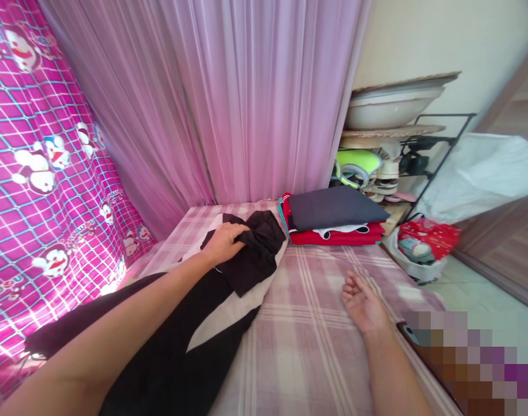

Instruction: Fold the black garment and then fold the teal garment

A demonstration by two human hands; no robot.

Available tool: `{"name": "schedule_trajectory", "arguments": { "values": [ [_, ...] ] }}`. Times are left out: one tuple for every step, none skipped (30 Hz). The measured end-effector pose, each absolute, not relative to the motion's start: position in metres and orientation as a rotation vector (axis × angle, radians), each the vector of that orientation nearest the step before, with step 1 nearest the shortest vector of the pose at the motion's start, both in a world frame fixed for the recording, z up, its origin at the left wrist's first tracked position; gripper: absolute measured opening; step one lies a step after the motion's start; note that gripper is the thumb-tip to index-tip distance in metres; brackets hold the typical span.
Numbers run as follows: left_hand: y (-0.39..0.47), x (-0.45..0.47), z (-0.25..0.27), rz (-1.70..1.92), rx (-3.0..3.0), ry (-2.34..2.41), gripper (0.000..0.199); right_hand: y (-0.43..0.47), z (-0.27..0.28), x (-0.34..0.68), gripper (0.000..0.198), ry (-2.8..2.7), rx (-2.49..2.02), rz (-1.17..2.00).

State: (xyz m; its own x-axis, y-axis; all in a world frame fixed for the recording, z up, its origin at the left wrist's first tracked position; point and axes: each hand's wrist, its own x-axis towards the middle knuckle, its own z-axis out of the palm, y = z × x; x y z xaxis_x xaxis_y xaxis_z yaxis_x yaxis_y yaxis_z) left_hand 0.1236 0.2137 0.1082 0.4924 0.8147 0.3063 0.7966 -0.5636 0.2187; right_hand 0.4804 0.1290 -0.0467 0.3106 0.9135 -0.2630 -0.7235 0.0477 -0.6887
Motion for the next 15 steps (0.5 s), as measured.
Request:
{"name": "schedule_trajectory", "arguments": {
  "values": [
    [0.207,0.127,0.103,0.513,2.707,1.382,0.029,0.129,-0.047,0.481,0.031,-0.285,-0.854,1.268],
    [0.201,0.13,0.097,0.419,2.722,1.322,0.031,0.129,-0.047,0.481,0.03,-0.292,-0.859,1.266],
    [0.196,0.13,0.091,0.332,2.719,1.266,0.035,0.129,-0.047,0.481,0.028,-0.292,-0.862,1.266],
    [0.191,0.129,0.086,0.267,2.7,1.217,0.041,0.129,-0.047,0.481,0.028,-0.288,-0.862,1.269],
    [0.188,0.126,0.082,0.243,2.675,1.184,0.048,0.129,-0.046,0.481,0.028,-0.283,-0.86,1.273],
    [0.186,0.121,0.081,0.268,2.651,1.184,0.055,0.129,-0.046,0.481,0.028,-0.281,-0.856,1.275],
    [0.187,0.115,0.081,0.336,2.627,1.229,0.06,0.129,-0.046,0.481,0.028,-0.283,-0.852,1.278],
    [0.189,0.106,0.083,0.431,2.599,1.327,0.062,0.129,-0.045,0.481,0.029,-0.286,-0.847,1.279],
    [0.193,0.096,0.085,0.527,2.557,1.474,0.063,0.129,-0.045,0.48,0.029,-0.288,-0.844,1.279],
    [0.199,0.085,0.088,0.593,2.498,1.657,0.064,0.128,-0.044,0.48,0.03,-0.286,-0.842,1.279],
    [0.206,0.072,0.089,0.61,2.414,1.868,0.066,0.128,-0.044,0.479,0.03,-0.278,-0.843,1.277],
    [0.212,0.058,0.089,0.548,2.315,2.066,0.069,0.128,-0.043,0.479,0.031,-0.267,-0.845,1.276],
    [0.218,0.044,0.087,0.391,2.218,2.212,0.075,0.128,-0.043,0.479,0.032,-0.258,-0.849,1.275],
    [0.224,0.03,0.083,0.187,2.127,2.299,0.08,0.128,-0.042,0.479,0.032,-0.254,-0.853,1.275],
    [0.227,0.018,0.078,-0.002,2.062,2.319,0.082,0.128,-0.042,0.479,0.033,-0.257,-0.855,1.277]
  ]
}}
